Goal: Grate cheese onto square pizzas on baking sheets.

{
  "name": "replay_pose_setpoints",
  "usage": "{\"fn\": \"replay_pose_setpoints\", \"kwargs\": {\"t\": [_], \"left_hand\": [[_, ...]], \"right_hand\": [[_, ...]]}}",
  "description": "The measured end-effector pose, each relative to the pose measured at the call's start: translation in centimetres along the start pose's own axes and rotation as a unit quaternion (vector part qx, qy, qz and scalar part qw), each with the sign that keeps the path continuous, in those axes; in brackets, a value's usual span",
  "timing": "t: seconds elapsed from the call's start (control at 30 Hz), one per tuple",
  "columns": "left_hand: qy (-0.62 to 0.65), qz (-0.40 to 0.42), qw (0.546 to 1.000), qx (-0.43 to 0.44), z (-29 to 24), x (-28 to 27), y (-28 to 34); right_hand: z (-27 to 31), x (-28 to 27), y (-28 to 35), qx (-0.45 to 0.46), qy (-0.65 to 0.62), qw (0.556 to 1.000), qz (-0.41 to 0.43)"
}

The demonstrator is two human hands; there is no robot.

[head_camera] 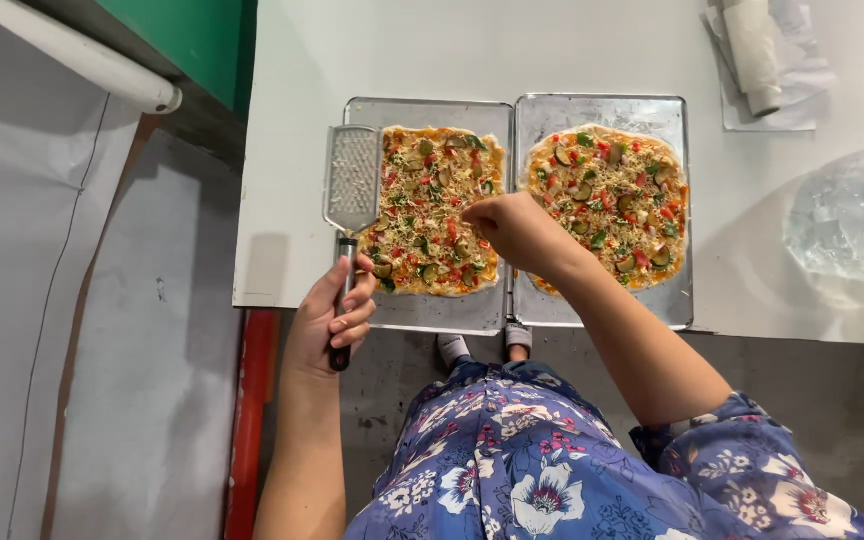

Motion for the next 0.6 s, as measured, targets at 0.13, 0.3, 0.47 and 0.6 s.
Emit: {"fn": "replay_pose_setpoints", "kwargs": {"t": [0.13,0.3,0.47,0.6], "left_hand": [[-0.075,-0.043,0.996,-0.027,0.3,0.5,0.2],[-0.094,-0.041,0.994,-0.036,0.1,1.1,0.6],[-0.158,-0.061,0.985,-0.021,-0.9,1.9,1.0],[-0.225,-0.094,0.970,-0.011,-1.3,2.5,1.7]], "right_hand": [[1.5,-1.4,-0.2,-0.018,0.054,0.996,-0.072],[5.2,-3.4,-0.2,-0.042,0.168,0.979,-0.108],[8.2,-4.4,-0.6,-0.244,0.009,0.956,-0.161],[10.7,-5.4,-0.2,-0.165,0.010,0.975,-0.150]]}}
Point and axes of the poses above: each hand's wrist, its own y-axis away from the middle knuckle, its own x-axis out of the palm, z = x × y, the point moved 7 cm from there along -y, towards the middle knuckle, and after that the axes turned 5 degrees about z, right-handed, at the moved point
